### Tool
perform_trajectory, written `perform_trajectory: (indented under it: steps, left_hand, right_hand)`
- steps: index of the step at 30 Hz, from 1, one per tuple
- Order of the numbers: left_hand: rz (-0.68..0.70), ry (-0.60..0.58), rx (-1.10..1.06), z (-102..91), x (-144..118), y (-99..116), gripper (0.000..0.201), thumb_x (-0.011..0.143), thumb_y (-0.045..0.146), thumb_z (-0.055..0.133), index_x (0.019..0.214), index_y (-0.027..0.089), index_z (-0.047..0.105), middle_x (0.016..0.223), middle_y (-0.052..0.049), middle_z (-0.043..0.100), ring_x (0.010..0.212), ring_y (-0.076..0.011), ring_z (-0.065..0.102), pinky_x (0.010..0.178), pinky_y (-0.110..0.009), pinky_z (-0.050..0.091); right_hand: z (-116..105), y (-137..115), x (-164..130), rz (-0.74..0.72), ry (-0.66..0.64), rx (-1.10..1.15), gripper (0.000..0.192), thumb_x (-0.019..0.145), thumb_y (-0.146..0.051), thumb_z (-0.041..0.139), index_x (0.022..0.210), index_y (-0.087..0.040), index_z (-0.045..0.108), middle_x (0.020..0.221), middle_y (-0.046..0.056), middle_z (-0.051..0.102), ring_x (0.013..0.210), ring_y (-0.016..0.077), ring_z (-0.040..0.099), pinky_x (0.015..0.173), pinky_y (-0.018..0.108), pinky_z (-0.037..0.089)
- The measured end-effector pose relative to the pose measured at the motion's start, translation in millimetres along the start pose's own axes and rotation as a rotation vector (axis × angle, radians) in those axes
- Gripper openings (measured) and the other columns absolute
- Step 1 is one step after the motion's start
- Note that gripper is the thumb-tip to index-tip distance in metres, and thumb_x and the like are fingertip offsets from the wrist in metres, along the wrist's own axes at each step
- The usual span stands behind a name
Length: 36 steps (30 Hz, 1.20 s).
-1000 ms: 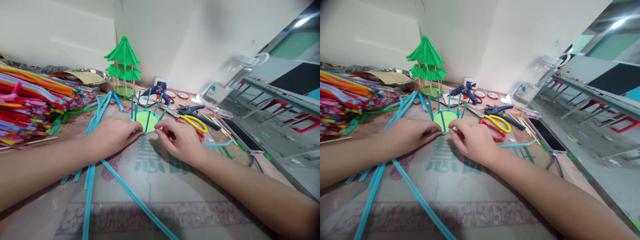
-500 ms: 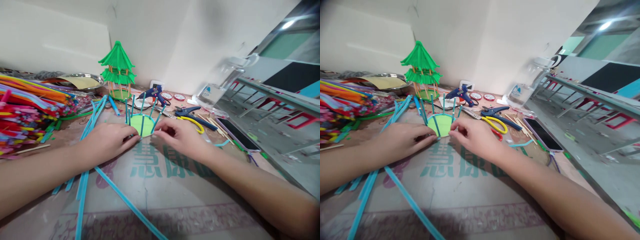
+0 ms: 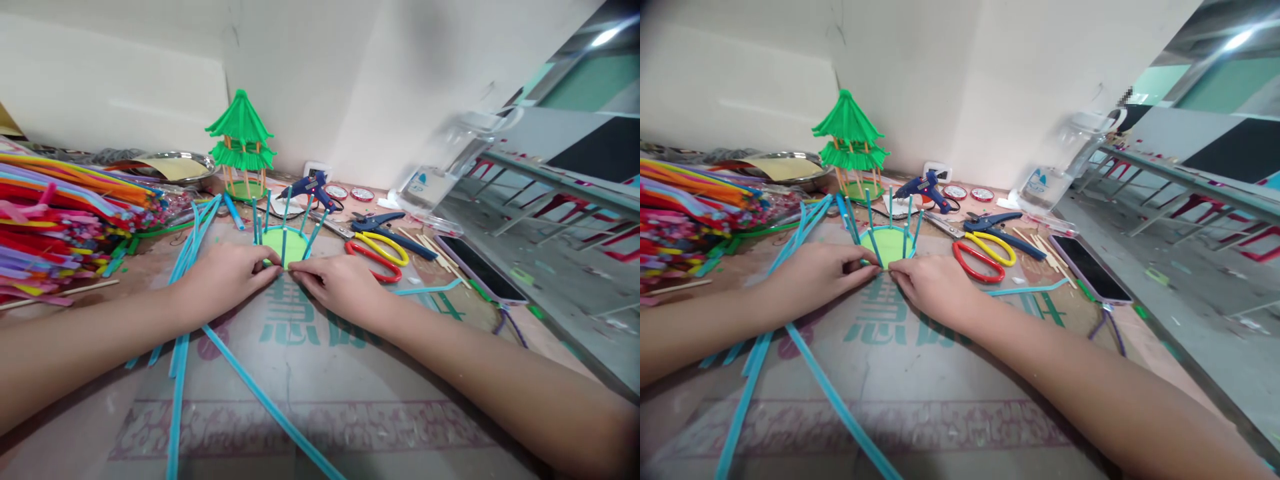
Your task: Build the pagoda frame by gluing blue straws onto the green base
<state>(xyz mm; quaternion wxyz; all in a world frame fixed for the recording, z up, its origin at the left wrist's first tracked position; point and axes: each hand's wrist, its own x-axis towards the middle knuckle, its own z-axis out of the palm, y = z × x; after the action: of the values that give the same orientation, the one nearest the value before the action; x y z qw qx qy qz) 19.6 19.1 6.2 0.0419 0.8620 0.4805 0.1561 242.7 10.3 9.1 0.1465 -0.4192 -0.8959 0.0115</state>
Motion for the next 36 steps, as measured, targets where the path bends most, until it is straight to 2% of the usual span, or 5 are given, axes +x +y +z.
perform_trajectory:
  steps: [12,20,26,31,36]
  left_hand:
    - [-0.020,-0.029,0.061,-0.1,-0.6,4.7,0.033,0.096,0.041,0.048,0.109,0.023,0.073,0.077,-0.003,0.075,0.071,-0.0238,0.069,0.061,-0.030,0.036]
    - [-0.012,-0.011,0.086,3.0,1.3,4.1,0.031,0.095,0.040,0.046,0.097,0.022,0.070,0.071,-0.002,0.070,0.064,-0.0222,0.065,0.058,-0.031,0.032]
    - [0.026,0.041,0.089,-5.2,-7.7,6.6,0.025,0.094,0.033,0.040,0.096,0.019,0.062,0.066,-0.003,0.066,0.057,-0.0211,0.060,0.054,-0.032,0.033]
    - [0.107,0.120,0.169,-16.0,-14.6,3.8,0.040,0.100,0.033,0.026,0.087,0.020,0.060,0.062,-0.005,0.063,0.050,-0.0205,0.055,0.051,-0.034,0.029]
    - [0.187,0.143,0.164,-8.7,-14.0,-9.5,0.038,0.104,0.046,0.038,0.095,0.023,0.066,0.075,-0.003,0.072,0.062,-0.0210,0.064,0.054,-0.032,0.032]
  right_hand:
    - [1.3,0.2,1.6,0.022,-0.026,-0.011,0.030,0.102,-0.029,0.051,0.116,-0.025,0.077,0.105,0.004,0.081,0.088,0.0207,0.076,0.067,0.030,0.042]
    - [4.0,1.4,2.7,-0.008,0.003,-0.026,0.030,0.102,-0.029,0.051,0.116,-0.025,0.077,0.102,0.004,0.081,0.086,0.0213,0.076,0.067,0.030,0.043]
    - [1.6,0.4,0.7,0.007,-0.003,-0.035,0.030,0.102,-0.030,0.051,0.115,-0.024,0.078,0.101,0.005,0.081,0.085,0.0224,0.077,0.066,0.031,0.043]
    - [-0.3,-0.6,1.2,0.012,-0.024,-0.017,0.031,0.103,-0.030,0.051,0.118,-0.022,0.077,0.105,0.006,0.081,0.087,0.0232,0.077,0.066,0.031,0.045]
    - [5.1,2.6,0.1,-0.033,0.024,-0.007,0.029,0.102,-0.028,0.052,0.114,-0.022,0.077,0.101,0.005,0.081,0.082,0.0202,0.077,0.065,0.028,0.044]
